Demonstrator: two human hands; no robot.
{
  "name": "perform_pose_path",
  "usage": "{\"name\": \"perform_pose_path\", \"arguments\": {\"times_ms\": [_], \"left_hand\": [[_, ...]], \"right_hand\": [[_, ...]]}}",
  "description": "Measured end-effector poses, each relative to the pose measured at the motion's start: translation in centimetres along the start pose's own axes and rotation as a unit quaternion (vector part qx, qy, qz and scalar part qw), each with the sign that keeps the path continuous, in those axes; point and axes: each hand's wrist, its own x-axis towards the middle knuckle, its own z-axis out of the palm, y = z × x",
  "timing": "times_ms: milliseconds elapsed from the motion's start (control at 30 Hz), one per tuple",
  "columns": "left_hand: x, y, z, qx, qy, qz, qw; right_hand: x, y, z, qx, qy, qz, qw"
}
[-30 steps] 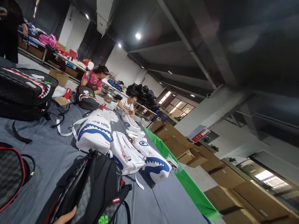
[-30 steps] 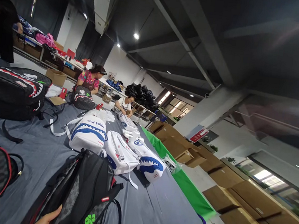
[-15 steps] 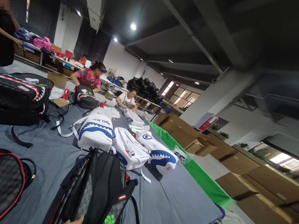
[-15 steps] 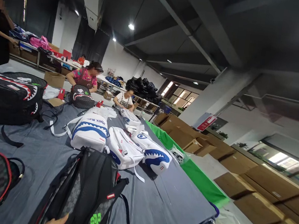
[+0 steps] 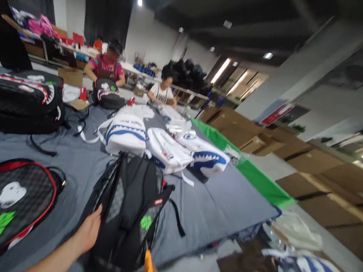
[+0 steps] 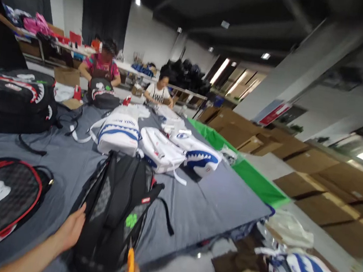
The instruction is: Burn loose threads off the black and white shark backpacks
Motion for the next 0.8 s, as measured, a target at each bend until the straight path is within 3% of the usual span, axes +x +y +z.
{"name": "perform_pose_path", "arguments": {"times_ms": [167,300,800], "left_hand": [[-0.1,1.4,-0.5,0.013,-0.092,-0.06,0.994],[0.6,1.6,-1.6,0.033,-0.161,-0.092,0.982],[1.3,2.3,-2.6,0.021,-0.175,-0.108,0.978]], "right_hand": [[-3.6,1.2,1.4,-0.093,-0.092,0.021,0.991],[-3.5,0.4,0.2,-0.117,-0.095,0.019,0.988],[-5.5,-1.4,-1.5,-0.073,-0.094,0.066,0.991]]}}
